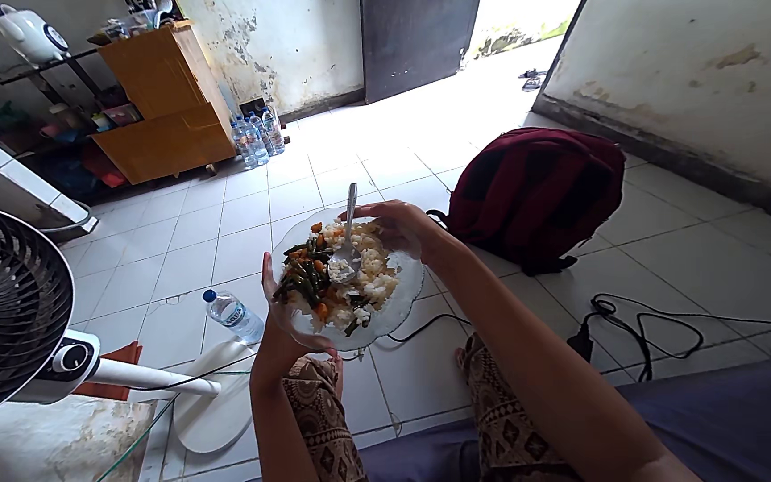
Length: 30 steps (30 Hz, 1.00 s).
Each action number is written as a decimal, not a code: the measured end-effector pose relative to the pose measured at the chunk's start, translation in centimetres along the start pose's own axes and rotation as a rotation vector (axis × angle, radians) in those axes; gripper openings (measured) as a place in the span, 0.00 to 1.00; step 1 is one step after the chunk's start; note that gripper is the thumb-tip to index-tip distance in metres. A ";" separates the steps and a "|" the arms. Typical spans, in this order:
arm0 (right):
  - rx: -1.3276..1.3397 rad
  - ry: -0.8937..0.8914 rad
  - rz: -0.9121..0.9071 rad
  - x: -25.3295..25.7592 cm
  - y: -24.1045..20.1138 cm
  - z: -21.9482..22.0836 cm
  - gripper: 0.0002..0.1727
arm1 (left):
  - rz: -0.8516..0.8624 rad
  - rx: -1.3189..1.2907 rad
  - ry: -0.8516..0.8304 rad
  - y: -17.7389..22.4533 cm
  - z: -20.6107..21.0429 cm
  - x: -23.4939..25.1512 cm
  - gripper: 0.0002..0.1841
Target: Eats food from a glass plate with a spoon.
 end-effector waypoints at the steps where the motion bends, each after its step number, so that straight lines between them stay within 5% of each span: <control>1: 0.000 0.001 -0.002 0.1 0.1 0.0 0.23 | -0.014 0.005 0.009 0.1 0.0 -0.1 0.87; 9: -0.026 -0.028 -0.019 0.4 0.5 -0.2 0.22 | -0.007 -0.002 0.023 0.4 -0.1 -0.2 0.87; 13: 0.029 -0.094 -0.092 -0.1 -0.1 0.8 0.23 | 0.158 -0.097 0.065 1.1 -0.2 -0.9 0.80; 15: 0.078 -0.118 -0.122 -0.4 -0.2 1.5 0.24 | 0.234 -0.269 0.048 1.2 0.3 -1.5 0.65; 17: 0.110 -0.129 -0.138 -0.5 -0.1 2.1 0.23 | 0.247 -0.538 0.019 0.7 1.2 -2.1 0.36; 19: 0.133 -0.132 -0.156 -0.4 0.1 2.6 0.23 | 0.246 -0.740 -0.006 0.9 2.6 -2.4 0.21; 21: 0.146 -0.138 -0.170 -0.3 0.3 3.0 0.23 | 0.193 -0.908 0.081 1.3 4.1 -2.5 0.21; 30: -0.001 -0.097 -0.162 -1.1 -1.2 3.3 0.22 | 0.441 -1.098 -0.259 1.4 4.6 -2.0 0.21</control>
Point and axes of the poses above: each hand's wrist, its own x-axis towards the middle knuckle, its own z-axis out of the palm, y = z × x, the point moved 6 cm from there along x, towards the middle knuckle, and after that the axes turned 11 degrees about -z, right-handed, at the moved point
